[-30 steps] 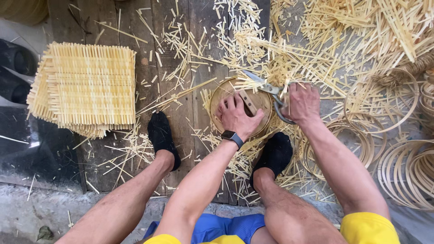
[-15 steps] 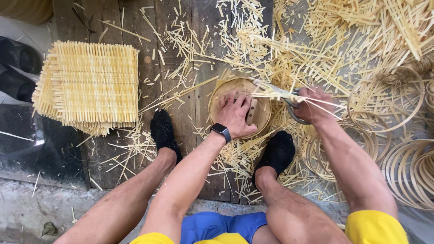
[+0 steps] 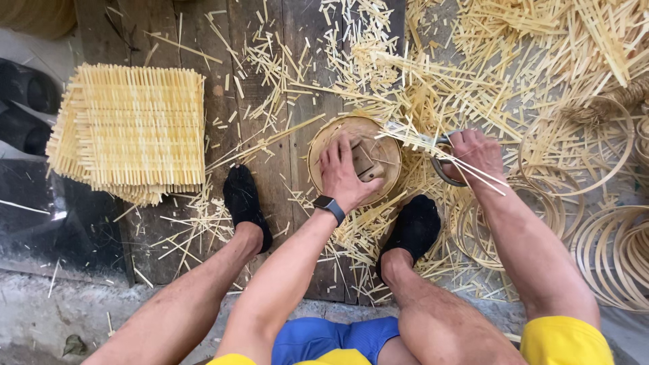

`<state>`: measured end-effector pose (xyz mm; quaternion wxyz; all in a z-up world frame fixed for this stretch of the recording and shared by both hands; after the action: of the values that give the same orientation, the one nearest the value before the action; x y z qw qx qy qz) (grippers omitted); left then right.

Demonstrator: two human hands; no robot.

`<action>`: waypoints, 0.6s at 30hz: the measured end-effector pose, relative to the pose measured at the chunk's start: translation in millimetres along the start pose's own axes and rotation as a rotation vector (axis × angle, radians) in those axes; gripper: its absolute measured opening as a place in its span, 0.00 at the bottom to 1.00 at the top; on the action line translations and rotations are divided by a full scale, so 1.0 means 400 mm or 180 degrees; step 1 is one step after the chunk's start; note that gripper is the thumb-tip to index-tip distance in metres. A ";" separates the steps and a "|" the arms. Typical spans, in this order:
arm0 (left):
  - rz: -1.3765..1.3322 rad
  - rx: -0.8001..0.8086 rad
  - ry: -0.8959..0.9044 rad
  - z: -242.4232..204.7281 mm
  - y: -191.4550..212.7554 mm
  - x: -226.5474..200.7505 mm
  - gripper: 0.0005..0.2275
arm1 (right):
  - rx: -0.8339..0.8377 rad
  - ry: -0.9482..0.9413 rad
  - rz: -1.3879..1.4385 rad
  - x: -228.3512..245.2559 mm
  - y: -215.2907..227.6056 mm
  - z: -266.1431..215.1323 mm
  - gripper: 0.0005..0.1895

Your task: The person sits on the floor and repeatedly places a circular bamboo frame onto a square woven mat, then uses shears to trim the excess mat material around the frame. The person removes the frame, stacks the trimmed circular mat, and repeats the process with a new square mat.

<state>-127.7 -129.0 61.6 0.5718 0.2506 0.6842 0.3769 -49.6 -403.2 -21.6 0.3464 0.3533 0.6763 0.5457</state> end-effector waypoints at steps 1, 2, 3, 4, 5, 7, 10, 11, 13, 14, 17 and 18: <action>0.0062 0.0145 -0.0067 -0.004 -0.007 -0.004 0.54 | -0.0026 -0.0029 -0.0022 -0.003 0.008 -0.003 0.29; 0.0133 0.0293 -0.0137 -0.005 -0.010 -0.007 0.52 | -0.0360 -0.0027 -0.0083 0.003 0.016 -0.001 0.31; 0.0203 0.0441 -0.0206 -0.003 -0.011 -0.009 0.50 | -0.0694 -0.0024 -0.0143 0.006 0.025 -0.001 0.33; 0.0194 0.0485 -0.0224 0.001 -0.007 -0.006 0.49 | -0.1039 -0.0029 -0.0192 0.017 0.029 0.003 0.35; 0.0185 0.0529 -0.0242 0.005 0.000 -0.003 0.49 | -0.0768 -0.0077 -0.0030 0.024 0.028 0.006 0.31; 0.0140 0.0553 -0.0437 0.020 0.013 -0.004 0.48 | -0.0245 -0.0180 0.0278 0.026 0.024 0.012 0.25; 0.0098 0.0634 -0.0755 0.031 0.027 0.004 0.48 | 0.0170 -0.0119 0.0225 0.009 0.006 0.005 0.13; 0.0137 0.0737 -0.0760 0.033 0.027 0.010 0.49 | 0.0007 -0.0135 0.0286 0.008 -0.001 0.001 0.15; 0.0157 0.0900 -0.0834 0.040 0.027 0.020 0.49 | -0.0335 -0.0141 0.0408 -0.001 -0.008 0.001 0.19; 0.0142 0.0976 -0.0926 0.045 0.028 0.024 0.49 | -0.0611 -0.0078 0.0292 0.002 -0.009 0.004 0.23; 0.0204 0.1126 -0.1147 0.051 0.028 0.026 0.52 | -0.1106 0.0088 0.0098 0.000 -0.003 0.007 0.26; 0.0243 0.1167 -0.1208 0.046 0.028 0.025 0.54 | -0.1052 0.0127 0.0142 0.004 0.000 0.008 0.23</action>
<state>-112.8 -110.4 63.2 0.6203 0.4419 0.6116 0.2142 -47.8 -400.3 -22.2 0.3742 0.2956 0.5761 0.6639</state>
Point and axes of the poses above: each hand's wrist, its own z-axis towards the middle knuckle, its own y-axis out of the back of the hand, x = y × z, the point moved 1 cm from there along z, towards the middle knuckle, and after that the axes turned 7 degrees about -x, right-handed, at the moved point
